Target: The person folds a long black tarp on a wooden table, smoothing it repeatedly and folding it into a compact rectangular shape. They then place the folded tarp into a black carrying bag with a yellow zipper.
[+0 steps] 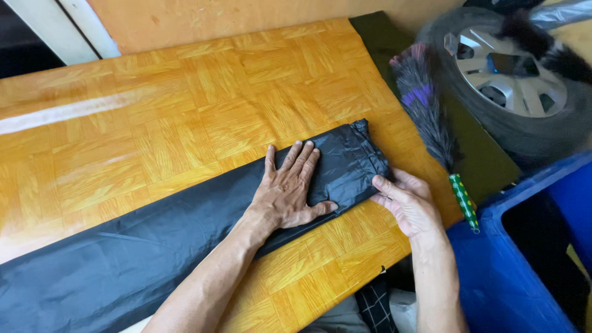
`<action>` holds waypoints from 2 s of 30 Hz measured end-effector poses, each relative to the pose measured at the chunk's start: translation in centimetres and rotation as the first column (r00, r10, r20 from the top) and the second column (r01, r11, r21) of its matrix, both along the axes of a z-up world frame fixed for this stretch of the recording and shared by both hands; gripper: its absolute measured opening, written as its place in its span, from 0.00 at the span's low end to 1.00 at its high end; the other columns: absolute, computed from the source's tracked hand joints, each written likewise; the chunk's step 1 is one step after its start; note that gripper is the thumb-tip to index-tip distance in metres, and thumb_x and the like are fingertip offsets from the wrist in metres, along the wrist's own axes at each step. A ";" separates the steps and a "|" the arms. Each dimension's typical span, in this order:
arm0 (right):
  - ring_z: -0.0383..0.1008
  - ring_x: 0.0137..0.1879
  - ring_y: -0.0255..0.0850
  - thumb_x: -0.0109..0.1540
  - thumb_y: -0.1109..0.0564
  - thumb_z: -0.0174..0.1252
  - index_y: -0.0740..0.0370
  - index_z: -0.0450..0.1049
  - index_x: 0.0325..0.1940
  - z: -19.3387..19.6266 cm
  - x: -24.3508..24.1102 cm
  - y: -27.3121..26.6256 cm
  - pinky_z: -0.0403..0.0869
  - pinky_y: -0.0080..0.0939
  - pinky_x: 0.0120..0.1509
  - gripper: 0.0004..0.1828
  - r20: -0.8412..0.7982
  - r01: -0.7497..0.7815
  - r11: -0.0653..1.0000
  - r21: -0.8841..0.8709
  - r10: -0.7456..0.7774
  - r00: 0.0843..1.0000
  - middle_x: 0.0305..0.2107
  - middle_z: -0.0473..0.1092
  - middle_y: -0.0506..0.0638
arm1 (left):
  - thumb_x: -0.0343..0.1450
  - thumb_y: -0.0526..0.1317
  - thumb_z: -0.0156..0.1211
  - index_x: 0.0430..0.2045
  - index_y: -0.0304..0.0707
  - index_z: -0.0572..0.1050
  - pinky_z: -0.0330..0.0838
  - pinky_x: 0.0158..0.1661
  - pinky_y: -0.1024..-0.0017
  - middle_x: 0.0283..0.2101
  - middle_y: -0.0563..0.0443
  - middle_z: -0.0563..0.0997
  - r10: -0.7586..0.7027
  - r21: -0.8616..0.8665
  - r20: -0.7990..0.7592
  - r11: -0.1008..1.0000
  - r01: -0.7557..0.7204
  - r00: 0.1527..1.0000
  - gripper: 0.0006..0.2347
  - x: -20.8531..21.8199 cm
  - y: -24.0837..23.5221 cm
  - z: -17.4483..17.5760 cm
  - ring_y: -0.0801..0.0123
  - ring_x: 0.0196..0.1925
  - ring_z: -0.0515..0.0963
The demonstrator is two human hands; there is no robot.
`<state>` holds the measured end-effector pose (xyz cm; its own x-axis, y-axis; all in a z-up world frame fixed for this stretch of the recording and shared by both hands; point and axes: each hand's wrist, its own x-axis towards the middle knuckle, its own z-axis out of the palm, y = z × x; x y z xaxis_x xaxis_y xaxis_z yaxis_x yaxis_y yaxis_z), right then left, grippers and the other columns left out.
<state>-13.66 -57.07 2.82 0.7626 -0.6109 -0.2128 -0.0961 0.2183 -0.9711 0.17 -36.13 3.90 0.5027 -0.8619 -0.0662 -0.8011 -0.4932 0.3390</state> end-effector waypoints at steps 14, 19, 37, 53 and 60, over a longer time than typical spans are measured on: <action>0.68 0.25 0.29 0.53 0.55 0.77 0.61 0.75 0.40 -2.9 0.1 0.6 0.65 0.24 0.20 0.19 -0.073 -0.021 0.988 -0.153 0.010 0.997 0.25 0.71 0.45 | 0.63 0.70 0.51 0.73 0.37 0.48 0.24 0.70 0.31 0.78 0.43 0.48 0.010 -0.041 -0.025 0.999 -0.011 1.000 0.48 0.0 0.2 0.0 0.53 0.80 0.43; 0.77 0.37 0.35 0.48 0.55 0.80 0.60 0.75 0.48 -0.5 1.2 4.3 0.78 0.36 0.38 0.28 -0.070 0.006 0.973 -0.232 -0.023 0.997 0.33 0.76 0.50 | 0.64 0.70 0.50 0.73 0.37 0.48 0.24 0.70 0.31 0.78 0.42 0.49 -0.001 -0.047 -0.019 0.999 0.000 1.000 0.47 0.0 0.3 -0.1 0.51 0.80 0.43; 0.78 0.49 0.42 0.55 0.62 0.67 0.64 0.82 0.46 -6.2 3.0 5.1 0.76 0.48 0.49 0.15 0.021 0.210 0.801 -0.560 -0.239 0.971 0.37 0.79 0.58 | 0.69 0.69 0.38 0.74 0.41 0.48 0.24 0.72 0.38 0.78 0.45 0.49 0.002 -0.009 -0.052 1.000 -0.002 0.999 0.42 0.4 0.7 0.1 0.57 0.80 0.42; 0.50 0.75 0.65 0.52 0.71 0.60 0.59 0.63 0.74 5.6 1.5 7.2 0.54 0.63 0.75 0.44 -0.429 -0.627 0.184 -0.757 0.584 0.689 0.72 0.54 0.64 | 0.62 0.40 0.72 0.59 0.46 0.73 0.74 0.54 0.70 0.53 0.52 0.83 0.109 -0.444 -0.837 0.439 -0.781 0.537 0.28 4.9 0.6 -4.7 0.64 0.54 0.84; 0.37 0.81 0.58 0.72 0.41 0.37 0.56 0.48 0.80 0.0 8.2 6.6 0.37 0.68 0.80 0.34 -0.291 -0.569 0.479 -0.668 0.536 0.793 0.77 0.39 0.59 | 0.59 0.27 0.61 0.59 0.38 0.74 0.77 0.49 0.72 0.52 0.46 0.83 -0.029 -0.386 -0.915 0.355 -0.852 0.403 0.28 5.5 -0.3 -6.1 0.65 0.49 0.84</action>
